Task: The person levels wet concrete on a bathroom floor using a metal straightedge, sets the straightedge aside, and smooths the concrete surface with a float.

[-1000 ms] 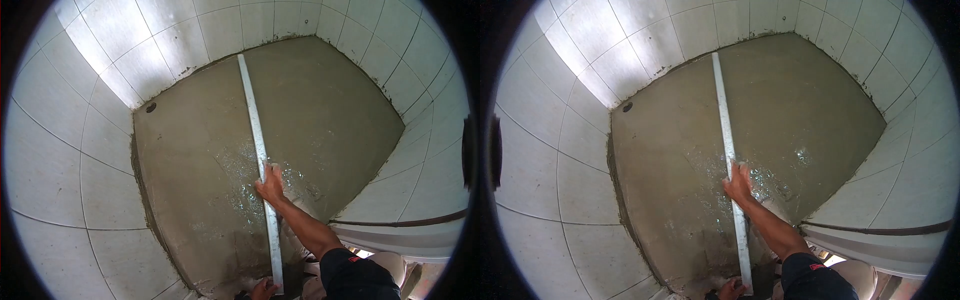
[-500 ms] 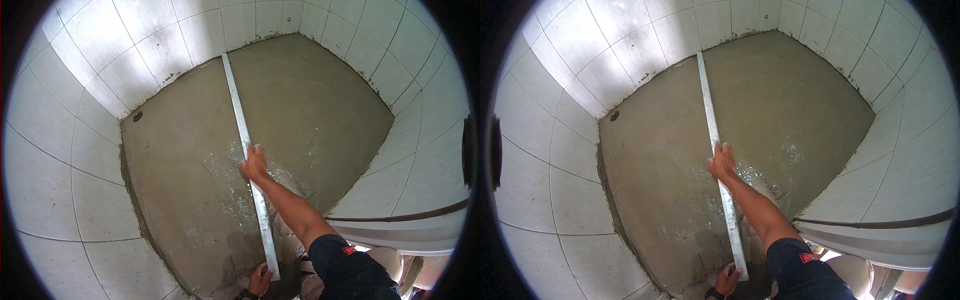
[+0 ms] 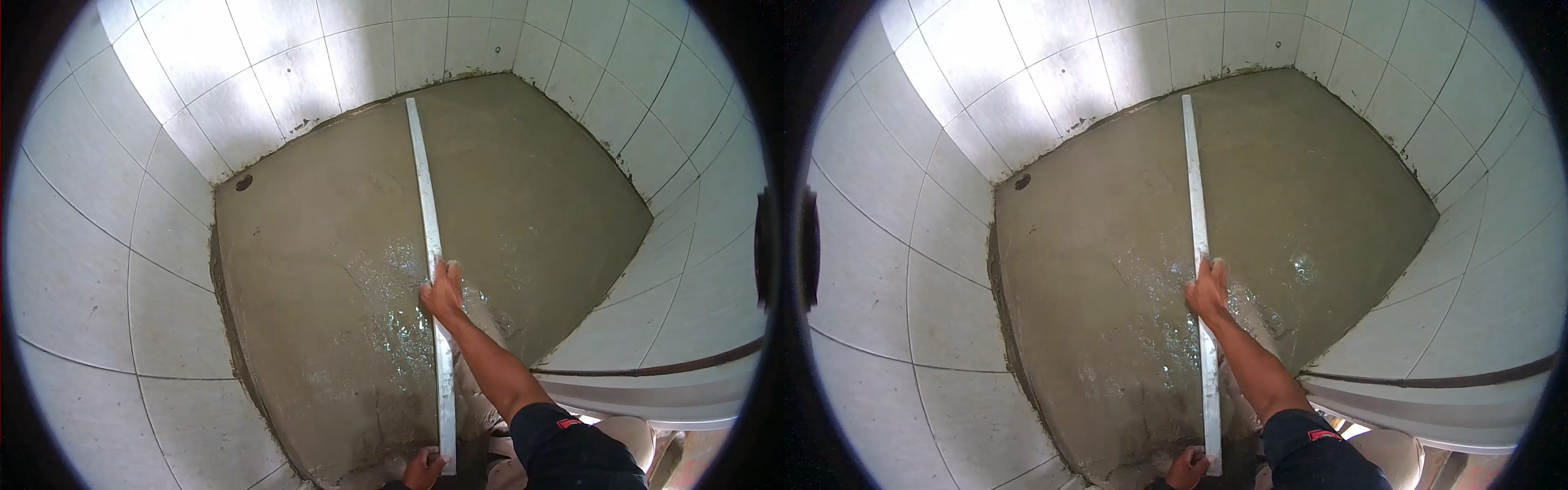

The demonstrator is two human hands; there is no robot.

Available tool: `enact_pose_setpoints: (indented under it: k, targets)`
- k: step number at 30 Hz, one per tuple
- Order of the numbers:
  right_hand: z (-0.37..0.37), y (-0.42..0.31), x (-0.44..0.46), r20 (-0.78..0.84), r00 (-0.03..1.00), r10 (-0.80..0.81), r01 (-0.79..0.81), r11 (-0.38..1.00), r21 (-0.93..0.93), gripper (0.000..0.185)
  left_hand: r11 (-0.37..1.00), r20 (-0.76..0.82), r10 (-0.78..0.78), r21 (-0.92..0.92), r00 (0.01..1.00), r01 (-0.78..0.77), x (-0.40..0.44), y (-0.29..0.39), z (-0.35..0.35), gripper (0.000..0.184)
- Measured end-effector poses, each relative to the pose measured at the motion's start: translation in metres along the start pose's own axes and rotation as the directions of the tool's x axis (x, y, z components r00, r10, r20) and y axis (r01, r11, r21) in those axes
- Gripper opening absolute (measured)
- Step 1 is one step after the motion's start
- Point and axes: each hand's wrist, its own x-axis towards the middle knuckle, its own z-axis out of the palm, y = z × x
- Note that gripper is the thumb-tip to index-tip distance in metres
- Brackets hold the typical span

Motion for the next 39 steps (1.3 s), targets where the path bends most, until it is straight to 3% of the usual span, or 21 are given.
enact_pose_setpoints:
  k: [3, 5, 8, 12, 14, 18, 21, 23, 24, 26, 30, 33, 35, 39]
  targets:
    - [-0.005, 0.008, -0.02, 0.025, 0.998, 0.051, -0.05, 0.998, -0.038, 0.073, 0.992, 0.1, 0.04, 0.119, 0.994, -0.052, -0.01, -0.023, 0.002, 0.033]
    - [-0.008, 0.014, -0.034, 0.016, 0.999, 0.041, -0.04, 0.997, -0.061, 0.074, 0.977, 0.243, -0.144, -0.116, 0.959, 0.176, -0.019, -0.03, 0.001, 0.029]
    - [0.001, 0.017, -0.048, -0.04, 0.999, -0.003, 0.0, 0.996, -0.086, 0.073, 0.984, 0.157, -0.084, -0.145, 0.984, 0.107, -0.024, -0.044, 0.005, 0.028]
    - [-0.001, -0.007, -0.03, -0.077, 0.997, -0.014, 0.018, 0.998, 0.053, 0.07, 0.942, 0.073, -0.158, -0.287, 0.985, 0.172, -0.025, -0.021, -0.009, 0.033]
    - [-0.002, -0.014, -0.007, -0.091, 0.993, -0.076, 0.085, 0.991, 0.103, 0.068, 0.997, 0.016, -0.013, 0.079, 1.0, 0.012, -0.009, -0.04, -0.011, 0.04]
    - [0.004, -0.029, 0.034, -0.087, 0.994, -0.074, 0.083, 0.991, 0.103, 0.064, 0.985, -0.116, 0.084, 0.163, 0.99, -0.064, -0.006, 0.01, -0.027, 0.044]
    - [0.015, -0.03, 0.053, -0.078, 0.995, -0.062, 0.068, 0.995, 0.074, 0.062, 1.0, -0.111, 0.004, 0.031, 0.994, -0.001, -0.017, 0.051, -0.039, 0.047]
    - [0.021, -0.031, 0.056, -0.079, 0.996, -0.05, 0.054, 0.997, 0.055, 0.061, 0.817, -0.213, 0.367, 0.54, 0.906, -0.204, -0.016, 0.034, -0.034, 0.058]
    - [0.023, -0.036, 0.057, -0.049, 0.999, -0.014, 0.016, 0.999, 0.041, 0.06, 0.813, -0.203, 0.366, 0.544, 0.908, -0.206, -0.012, 0.022, -0.038, 0.058]
    - [0.027, -0.046, 0.062, -0.03, 0.999, 0.023, -0.022, 0.999, 0.031, 0.059, 0.728, -0.253, 0.316, 0.683, 0.914, -0.063, 0.002, 0.002, -0.055, 0.07]
    - [0.035, -0.061, 0.064, -0.002, 0.999, 0.049, -0.049, 0.999, 0.008, 0.058, 0.686, -0.337, 0.412, 0.726, 0.847, -0.044, -0.01, 0.066, -0.06, 0.072]
    - [0.05, -0.065, 0.065, -0.028, 0.998, 0.048, -0.048, 0.999, -0.01, 0.058, 0.79, -0.432, 0.302, 0.612, 0.85, 0.031, -0.002, 0.042, -0.069, 0.062]
    - [0.058, -0.069, 0.064, -0.064, 0.998, 0.027, -0.03, 0.999, -0.043, 0.059, 0.621, -0.429, 0.447, 0.78, 0.785, 0.072, 0.005, 0.002, -0.073, 0.056]
    - [0.064, -0.08, 0.059, -0.049, 0.997, 0.052, -0.053, 0.998, -0.016, 0.06, 0.56, -0.39, 0.586, 0.829, 0.71, -0.007, 0.008, -0.038, -0.08, 0.054]
